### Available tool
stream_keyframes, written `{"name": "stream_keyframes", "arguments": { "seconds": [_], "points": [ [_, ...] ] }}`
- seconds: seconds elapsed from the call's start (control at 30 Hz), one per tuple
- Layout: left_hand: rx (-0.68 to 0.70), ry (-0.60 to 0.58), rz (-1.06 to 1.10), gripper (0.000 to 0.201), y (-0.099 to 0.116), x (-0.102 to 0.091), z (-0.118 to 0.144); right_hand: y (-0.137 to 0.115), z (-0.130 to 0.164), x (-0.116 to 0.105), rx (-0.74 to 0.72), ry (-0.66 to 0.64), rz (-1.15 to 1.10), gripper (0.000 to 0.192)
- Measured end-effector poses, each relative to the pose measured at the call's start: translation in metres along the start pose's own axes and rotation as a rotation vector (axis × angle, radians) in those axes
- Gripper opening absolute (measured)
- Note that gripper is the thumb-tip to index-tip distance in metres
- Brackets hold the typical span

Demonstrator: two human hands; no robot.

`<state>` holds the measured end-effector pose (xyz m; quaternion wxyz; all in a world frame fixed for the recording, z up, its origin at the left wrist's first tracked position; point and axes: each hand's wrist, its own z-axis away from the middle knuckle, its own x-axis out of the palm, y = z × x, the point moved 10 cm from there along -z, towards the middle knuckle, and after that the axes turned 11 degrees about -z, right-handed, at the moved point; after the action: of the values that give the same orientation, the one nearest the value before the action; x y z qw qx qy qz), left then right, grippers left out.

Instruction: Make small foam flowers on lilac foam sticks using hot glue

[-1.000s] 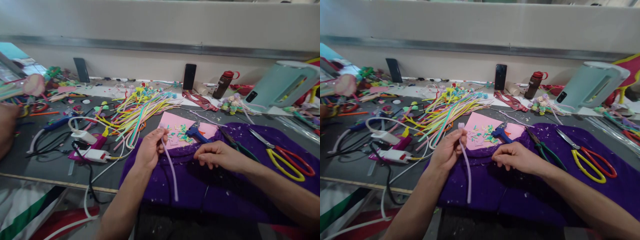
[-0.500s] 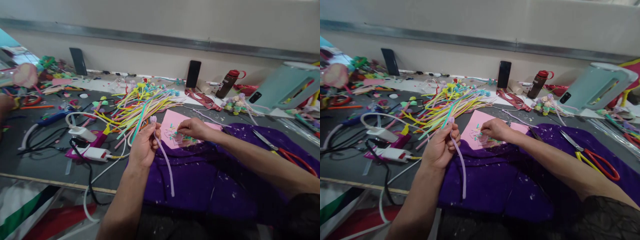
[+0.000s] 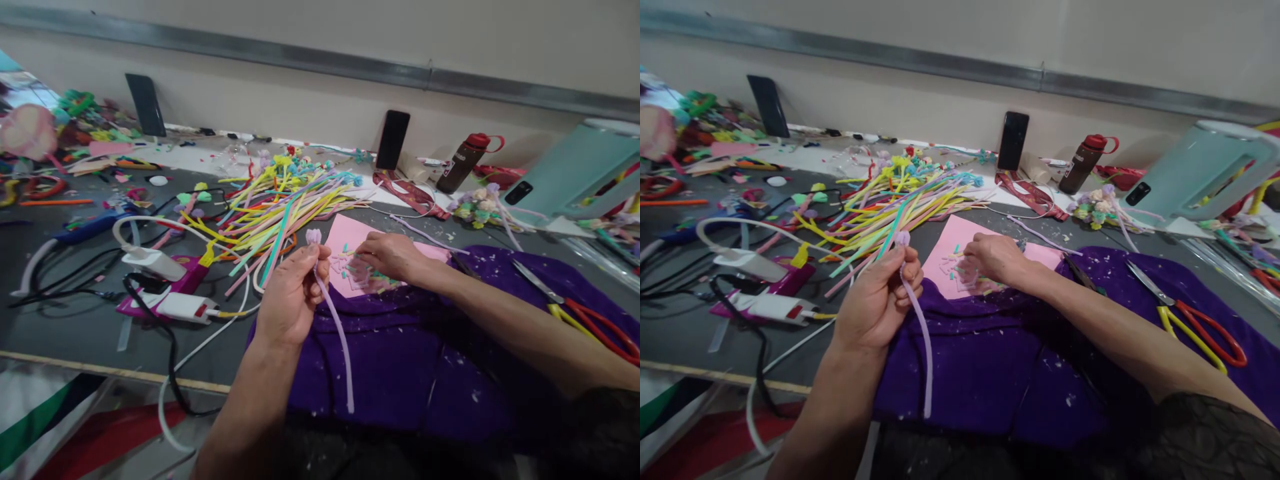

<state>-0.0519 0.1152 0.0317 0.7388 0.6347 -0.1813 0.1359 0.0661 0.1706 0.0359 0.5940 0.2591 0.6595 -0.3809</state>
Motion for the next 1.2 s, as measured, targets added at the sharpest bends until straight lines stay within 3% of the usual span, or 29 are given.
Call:
{"name": "stream_keyframes", "arguments": {
  "seconds": [0.13,0.3,0.53,0.73,0.9,1.03,1.2],
  "points": [
    [-0.002,0.000,-0.003,0.017,0.000,0.001,-0.001,-0.016,0.008,0.007,-0.103,-0.016,-0.005,0.026],
    [0.006,0.000,-0.017,0.017,-0.001,0.001,-0.001,-0.028,0.012,0.018,-0.183,-0.069,0.149,0.024],
    [-0.006,-0.018,-0.023,0.017,-0.002,0.004,0.001,-0.014,0.014,0.009,-0.103,-0.020,0.101,0.026],
    [-0.008,-0.012,-0.030,0.017,-0.002,0.004,0.000,-0.013,-0.002,0.012,-0.062,-0.022,0.007,0.025],
    [-0.007,-0.008,-0.029,0.018,-0.002,0.003,0.000,-0.017,-0.012,0.016,-0.073,-0.062,0.129,0.028],
    [0.004,-0.017,-0.023,0.018,-0.002,0.003,0.001,-0.007,-0.009,0.009,-0.002,-0.043,0.142,0.030],
    [0.013,-0.037,-0.025,0.017,-0.001,0.005,0.002,-0.006,0.001,0.005,-0.028,0.007,0.105,0.029]
  ]
}}
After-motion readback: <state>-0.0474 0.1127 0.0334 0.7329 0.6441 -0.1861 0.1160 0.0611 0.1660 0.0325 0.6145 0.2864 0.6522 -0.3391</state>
